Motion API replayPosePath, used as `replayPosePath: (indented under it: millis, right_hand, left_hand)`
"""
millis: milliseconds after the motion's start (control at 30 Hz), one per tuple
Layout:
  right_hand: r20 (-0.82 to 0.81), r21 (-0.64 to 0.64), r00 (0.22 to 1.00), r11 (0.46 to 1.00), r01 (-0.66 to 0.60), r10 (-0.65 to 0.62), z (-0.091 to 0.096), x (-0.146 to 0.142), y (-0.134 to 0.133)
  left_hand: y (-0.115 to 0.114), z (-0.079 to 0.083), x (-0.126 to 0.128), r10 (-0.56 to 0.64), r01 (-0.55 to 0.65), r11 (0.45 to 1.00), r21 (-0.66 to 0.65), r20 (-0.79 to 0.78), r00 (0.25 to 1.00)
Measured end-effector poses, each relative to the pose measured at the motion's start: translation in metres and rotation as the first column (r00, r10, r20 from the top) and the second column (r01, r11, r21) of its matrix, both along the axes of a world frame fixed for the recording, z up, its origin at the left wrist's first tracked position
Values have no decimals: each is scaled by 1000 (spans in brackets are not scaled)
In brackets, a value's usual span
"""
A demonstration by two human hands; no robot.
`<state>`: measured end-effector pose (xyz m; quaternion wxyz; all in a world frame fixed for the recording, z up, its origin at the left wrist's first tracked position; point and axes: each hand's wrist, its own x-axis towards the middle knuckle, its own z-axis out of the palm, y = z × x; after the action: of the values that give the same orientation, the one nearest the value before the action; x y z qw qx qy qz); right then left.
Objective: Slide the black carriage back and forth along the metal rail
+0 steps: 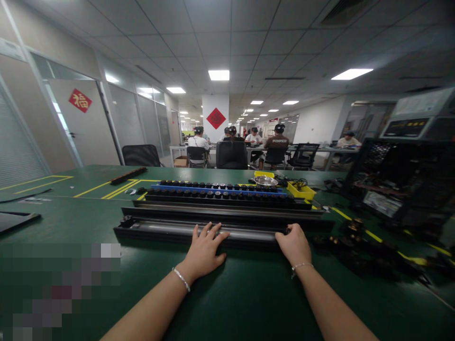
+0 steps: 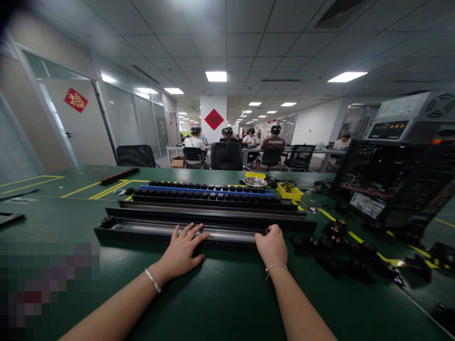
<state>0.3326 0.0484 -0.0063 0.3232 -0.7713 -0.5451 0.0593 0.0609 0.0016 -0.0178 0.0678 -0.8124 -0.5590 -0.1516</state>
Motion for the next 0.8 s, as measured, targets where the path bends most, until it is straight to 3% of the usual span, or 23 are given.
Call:
replayPosePath:
  millis: [300, 600, 800]
  right_hand:
    - [18, -18, 999, 999, 45, -45, 2, 8, 1]
    - [-96, -130, 977, 975, 179, -192, -7, 49, 11]
    - [15, -108, 988, 982, 153, -152, -14, 57, 11]
  left_hand:
    - [-1, 2, 0, 4, -4, 1000, -5, 1, 1000]
    - [-1, 1, 1, 3, -3, 1000, 5, 2, 1000]
    - [-1, 1, 0, 4, -4, 1000, 9, -4, 1000]
